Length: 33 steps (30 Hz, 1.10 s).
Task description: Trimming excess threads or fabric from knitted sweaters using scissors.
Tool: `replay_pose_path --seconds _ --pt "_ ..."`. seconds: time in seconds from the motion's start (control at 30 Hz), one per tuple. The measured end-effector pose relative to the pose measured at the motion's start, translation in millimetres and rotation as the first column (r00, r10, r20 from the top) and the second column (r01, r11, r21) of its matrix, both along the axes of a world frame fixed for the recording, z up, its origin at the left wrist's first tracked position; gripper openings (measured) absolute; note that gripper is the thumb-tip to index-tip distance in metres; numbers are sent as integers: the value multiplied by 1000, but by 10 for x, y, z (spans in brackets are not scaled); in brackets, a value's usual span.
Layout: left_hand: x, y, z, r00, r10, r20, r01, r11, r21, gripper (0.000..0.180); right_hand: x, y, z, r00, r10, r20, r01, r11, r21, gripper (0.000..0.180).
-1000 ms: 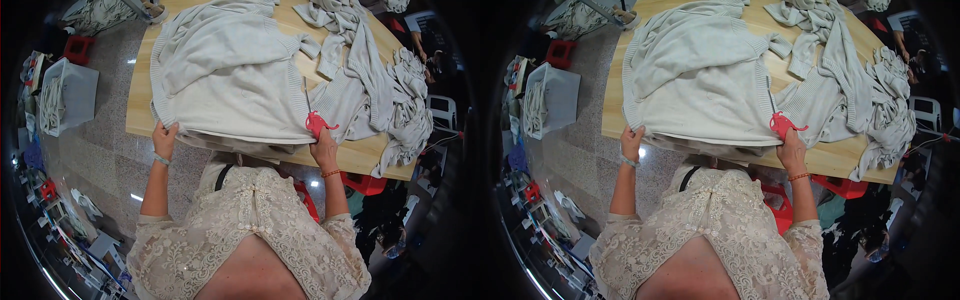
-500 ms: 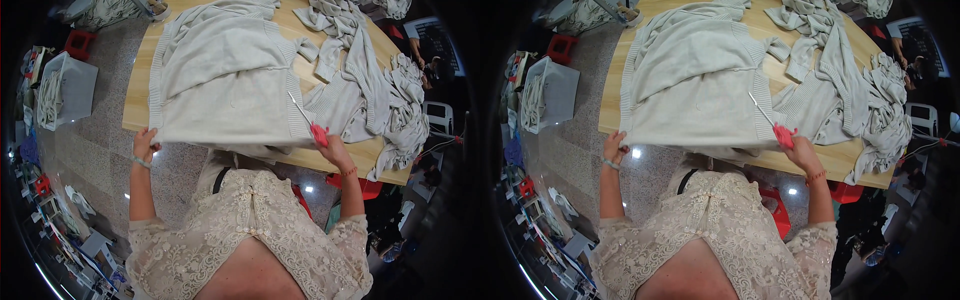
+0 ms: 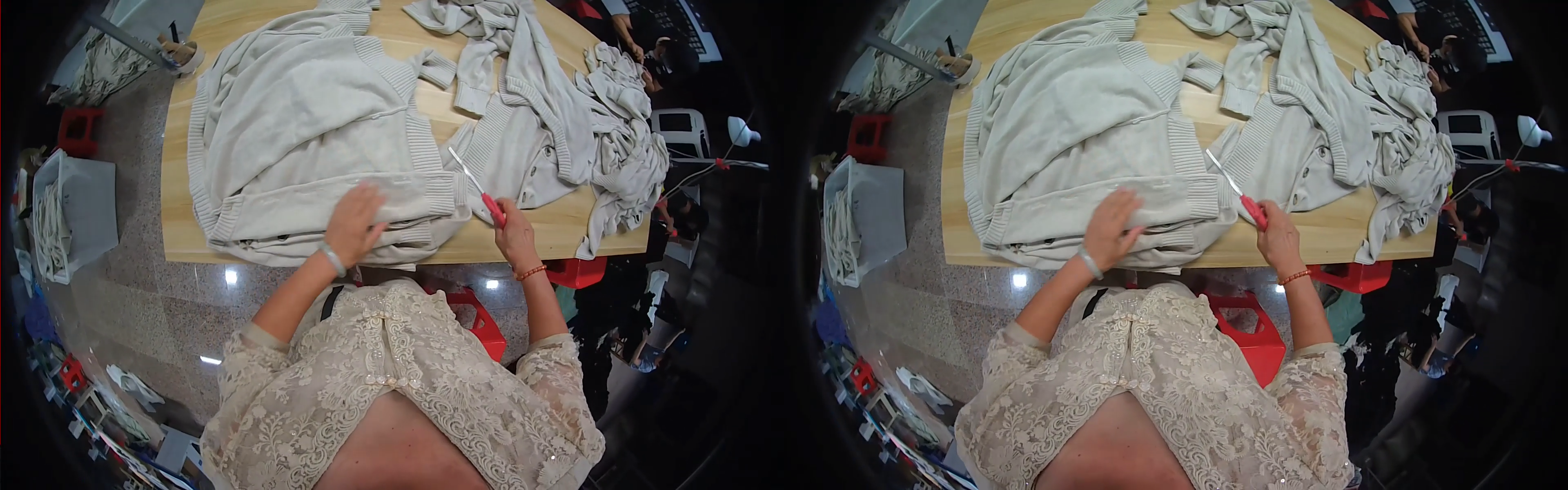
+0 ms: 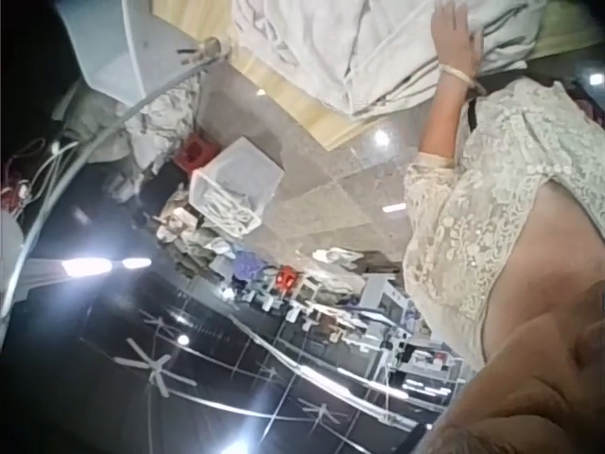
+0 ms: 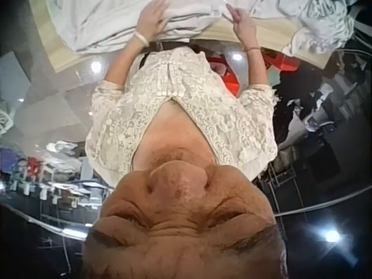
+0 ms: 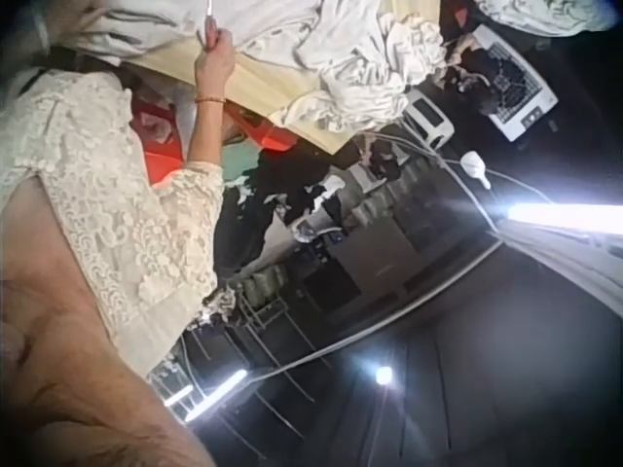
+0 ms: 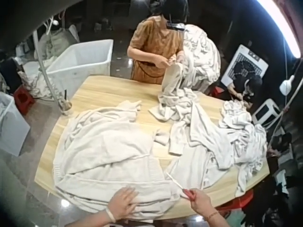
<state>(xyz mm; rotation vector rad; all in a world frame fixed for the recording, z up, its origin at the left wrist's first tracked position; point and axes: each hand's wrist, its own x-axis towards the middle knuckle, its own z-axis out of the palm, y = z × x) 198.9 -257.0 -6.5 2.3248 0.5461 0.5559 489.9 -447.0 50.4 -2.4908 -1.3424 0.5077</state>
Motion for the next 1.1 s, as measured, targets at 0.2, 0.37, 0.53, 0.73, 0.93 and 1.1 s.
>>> replay_pose_path --seconds 0.2,0.37,0.53,0.73,0.93,1.1 --pt "934 -141 -434 899 -279 -337 369 898 241 62 5 -371 111 988 132 74 -117 977 -176 22" --pt "983 -206 -441 880 -246 -407 391 861 326 64 -108 -379 333 984 172 -50 -179 928 -327 21" --pt "949 -206 -521 859 -251 -447 395 880 265 63 -574 284 411 912 392 -121 -410 880 -238 22" --pt "983 -200 -672 953 -204 -222 287 841 459 57 -1151 1051 282 797 597 -89 -598 801 15 23" --pt "955 -237 -601 919 -232 -318 325 903 281 64 -633 518 450 939 310 -148 -340 901 -270 25" --pt "826 -182 -508 939 -254 -234 296 941 167 67 -145 -339 518 991 124 -52 -135 935 -329 24"
